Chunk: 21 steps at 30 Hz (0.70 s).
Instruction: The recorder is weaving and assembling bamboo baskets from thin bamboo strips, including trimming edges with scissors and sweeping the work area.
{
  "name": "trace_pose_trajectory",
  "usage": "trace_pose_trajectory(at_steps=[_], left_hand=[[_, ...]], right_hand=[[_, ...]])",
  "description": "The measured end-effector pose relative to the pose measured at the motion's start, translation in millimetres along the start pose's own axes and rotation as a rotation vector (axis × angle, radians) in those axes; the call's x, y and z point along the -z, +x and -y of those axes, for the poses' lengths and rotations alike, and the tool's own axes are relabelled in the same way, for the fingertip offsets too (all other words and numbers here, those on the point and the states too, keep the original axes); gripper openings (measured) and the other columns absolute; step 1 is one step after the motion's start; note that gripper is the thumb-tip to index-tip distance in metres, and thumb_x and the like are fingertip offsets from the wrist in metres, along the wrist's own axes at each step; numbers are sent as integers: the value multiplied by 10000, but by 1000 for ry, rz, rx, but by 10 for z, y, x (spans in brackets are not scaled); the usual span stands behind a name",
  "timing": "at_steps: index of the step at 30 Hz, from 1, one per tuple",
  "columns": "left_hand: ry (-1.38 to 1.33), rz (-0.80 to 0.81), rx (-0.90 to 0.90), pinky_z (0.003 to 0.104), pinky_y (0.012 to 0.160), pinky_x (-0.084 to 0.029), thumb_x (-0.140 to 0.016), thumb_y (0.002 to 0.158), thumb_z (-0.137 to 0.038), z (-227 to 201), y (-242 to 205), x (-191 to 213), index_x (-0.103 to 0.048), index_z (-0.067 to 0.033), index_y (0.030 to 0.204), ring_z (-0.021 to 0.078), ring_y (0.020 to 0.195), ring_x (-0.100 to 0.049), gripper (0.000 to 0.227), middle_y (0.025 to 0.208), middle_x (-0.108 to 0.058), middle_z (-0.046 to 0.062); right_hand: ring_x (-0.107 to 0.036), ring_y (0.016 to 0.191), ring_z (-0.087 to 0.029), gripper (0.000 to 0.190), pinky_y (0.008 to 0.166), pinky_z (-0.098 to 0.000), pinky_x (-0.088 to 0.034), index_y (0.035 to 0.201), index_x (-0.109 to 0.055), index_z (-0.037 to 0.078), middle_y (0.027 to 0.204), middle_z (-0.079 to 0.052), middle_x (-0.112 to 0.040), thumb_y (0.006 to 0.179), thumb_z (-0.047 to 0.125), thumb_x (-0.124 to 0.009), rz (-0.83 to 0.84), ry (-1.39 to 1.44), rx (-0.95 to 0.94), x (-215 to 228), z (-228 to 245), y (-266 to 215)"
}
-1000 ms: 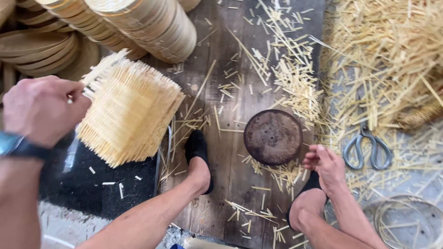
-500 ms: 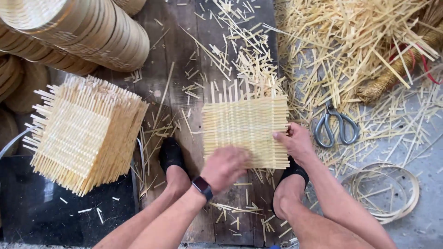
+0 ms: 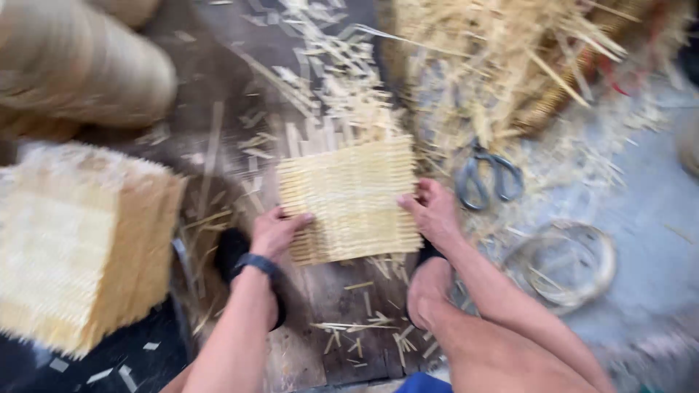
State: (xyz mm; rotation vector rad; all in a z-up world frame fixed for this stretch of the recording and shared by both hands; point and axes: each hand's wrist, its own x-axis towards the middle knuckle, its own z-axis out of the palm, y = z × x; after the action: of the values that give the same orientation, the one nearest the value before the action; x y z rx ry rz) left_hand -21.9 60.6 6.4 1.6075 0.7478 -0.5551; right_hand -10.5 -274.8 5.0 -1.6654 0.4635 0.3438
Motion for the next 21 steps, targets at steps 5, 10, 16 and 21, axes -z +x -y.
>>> trace_pose_trajectory(at_steps=[5, 10, 16, 21], left_hand=[[-41, -23, -13, 311, 806, -582, -885, 723, -141, 4, -44, -21, -605, 41, 1268, 178, 911, -723, 639, 1084, -748, 106], [35, -142, -73, 324, 852, -570, -912, 707, -172, -107, -129, 43, -404, 47, 1459, 231, 1015, -689, 934, 1205, -668, 192], [65, -375, -264, 314, 962, -538, -959, 831, -171, 20, -18, 458, -332, 43, 1520, 208, 1163, -608, 956, 1300, -558, 183], [-106, -451, -467, 258, 935, -560, -894, 903, -49, -18, -32, 640, -372, -11, 1483, 136, 1057, -576, 781, 1294, -501, 87]], right_hand=[[-647, 820, -95, 323, 730, -256, -549, 1206, -612, 34, 945, -57, -686, 926, 119, -747, -336, 34, 164, 1013, -343, -241], [-657, 840, -244, 450, 769, -387, -529, 1117, -648, 9, 942, -143, -698, 844, 292, -867, -724, -696, -54, 1973, -951, -767], [-700, 858, -242, 402, 840, -378, -552, 1021, -718, 68, 908, -102, -725, 812, 398, -816, -447, -760, -357, 2262, -1187, -1016], [-693, 866, -318, 297, 817, -458, -547, 1013, -804, 132, 958, -156, -747, 741, 241, -754, -768, -1248, -96, 3029, -1172, -781]])
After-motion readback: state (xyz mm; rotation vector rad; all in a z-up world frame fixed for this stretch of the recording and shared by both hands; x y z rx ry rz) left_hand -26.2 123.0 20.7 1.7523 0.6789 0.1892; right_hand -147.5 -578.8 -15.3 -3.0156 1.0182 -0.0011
